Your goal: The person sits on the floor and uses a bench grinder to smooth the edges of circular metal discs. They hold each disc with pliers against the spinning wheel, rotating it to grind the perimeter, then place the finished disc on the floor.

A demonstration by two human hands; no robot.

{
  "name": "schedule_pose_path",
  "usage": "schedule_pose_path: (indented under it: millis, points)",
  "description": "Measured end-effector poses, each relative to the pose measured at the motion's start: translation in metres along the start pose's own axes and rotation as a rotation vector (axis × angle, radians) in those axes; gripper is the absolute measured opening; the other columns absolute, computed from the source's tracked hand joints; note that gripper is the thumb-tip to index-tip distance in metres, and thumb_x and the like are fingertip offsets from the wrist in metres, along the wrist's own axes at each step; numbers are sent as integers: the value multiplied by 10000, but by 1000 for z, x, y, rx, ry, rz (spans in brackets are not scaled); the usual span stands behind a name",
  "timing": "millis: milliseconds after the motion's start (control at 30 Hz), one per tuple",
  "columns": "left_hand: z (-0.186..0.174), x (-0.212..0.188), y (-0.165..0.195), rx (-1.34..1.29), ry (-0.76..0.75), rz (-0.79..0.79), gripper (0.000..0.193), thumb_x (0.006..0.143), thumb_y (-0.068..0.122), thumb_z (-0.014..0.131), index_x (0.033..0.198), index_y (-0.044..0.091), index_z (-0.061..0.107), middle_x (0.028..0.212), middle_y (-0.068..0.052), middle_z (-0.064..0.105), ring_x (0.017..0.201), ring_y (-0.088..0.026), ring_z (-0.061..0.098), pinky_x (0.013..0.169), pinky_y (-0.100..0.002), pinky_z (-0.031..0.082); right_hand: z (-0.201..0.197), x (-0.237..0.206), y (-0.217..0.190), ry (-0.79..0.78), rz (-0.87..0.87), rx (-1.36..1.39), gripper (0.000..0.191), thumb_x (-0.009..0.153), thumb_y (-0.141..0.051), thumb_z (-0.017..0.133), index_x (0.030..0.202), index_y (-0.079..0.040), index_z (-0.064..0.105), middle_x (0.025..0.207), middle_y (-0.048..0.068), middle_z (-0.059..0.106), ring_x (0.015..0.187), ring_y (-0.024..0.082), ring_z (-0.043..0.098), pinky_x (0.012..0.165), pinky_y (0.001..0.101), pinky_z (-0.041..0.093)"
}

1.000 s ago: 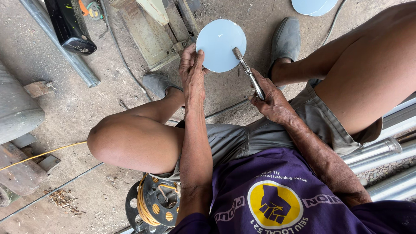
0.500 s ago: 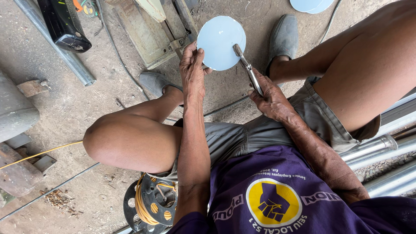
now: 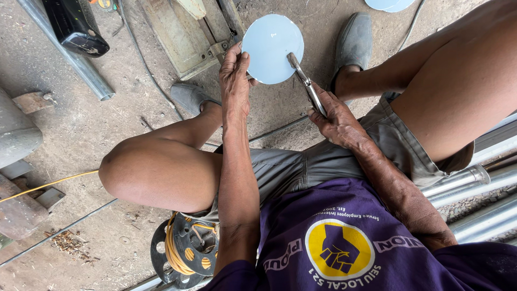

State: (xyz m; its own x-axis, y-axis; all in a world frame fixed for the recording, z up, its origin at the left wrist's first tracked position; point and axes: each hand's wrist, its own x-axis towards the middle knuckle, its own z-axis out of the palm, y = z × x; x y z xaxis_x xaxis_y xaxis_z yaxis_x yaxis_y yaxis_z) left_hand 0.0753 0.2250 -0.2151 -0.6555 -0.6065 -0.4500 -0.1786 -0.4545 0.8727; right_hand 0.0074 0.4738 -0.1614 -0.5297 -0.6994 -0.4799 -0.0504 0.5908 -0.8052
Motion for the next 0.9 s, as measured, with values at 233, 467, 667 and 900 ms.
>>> schedule_pose_path:
  millis: [233,467,667,900]
  points:
    - [0,1,2,127,9,-36,246,1028,217,597,1258,181,677,1067,-3,740,775,-38,653,541,-175,561,0,-2,5,-16,-18,61,661,995,-150,623,1582,-155,320,1362,201,547,1245,291,548,1012,392,489]
    - [1,-1,-6,88,22,-10,219,1049,213,571,1237,177,677,1043,-13,694,776,-47,605,525,-181,512,0,-1,-6,-7,-35,32,657,990,-162,625,1575,-164,325,1367,227,545,1207,291,601,946,412,541]
    - [0,-5,-4,13,76,-67,224,1008,206,584,1207,186,686,1098,-18,712,849,-85,670,575,-232,575,-2,1,-13,-26,147,-65,686,959,-198,622,1567,-159,308,1223,189,616,980,281,690,830,422,580]
    - [-5,-1,-11,-67,64,-68,277,1010,227,589,1257,163,696,1081,-53,729,830,-142,689,672,-312,629,1,7,3,58,32,-174,560,977,-238,679,1467,-83,455,1193,182,658,1111,297,661,930,440,547]
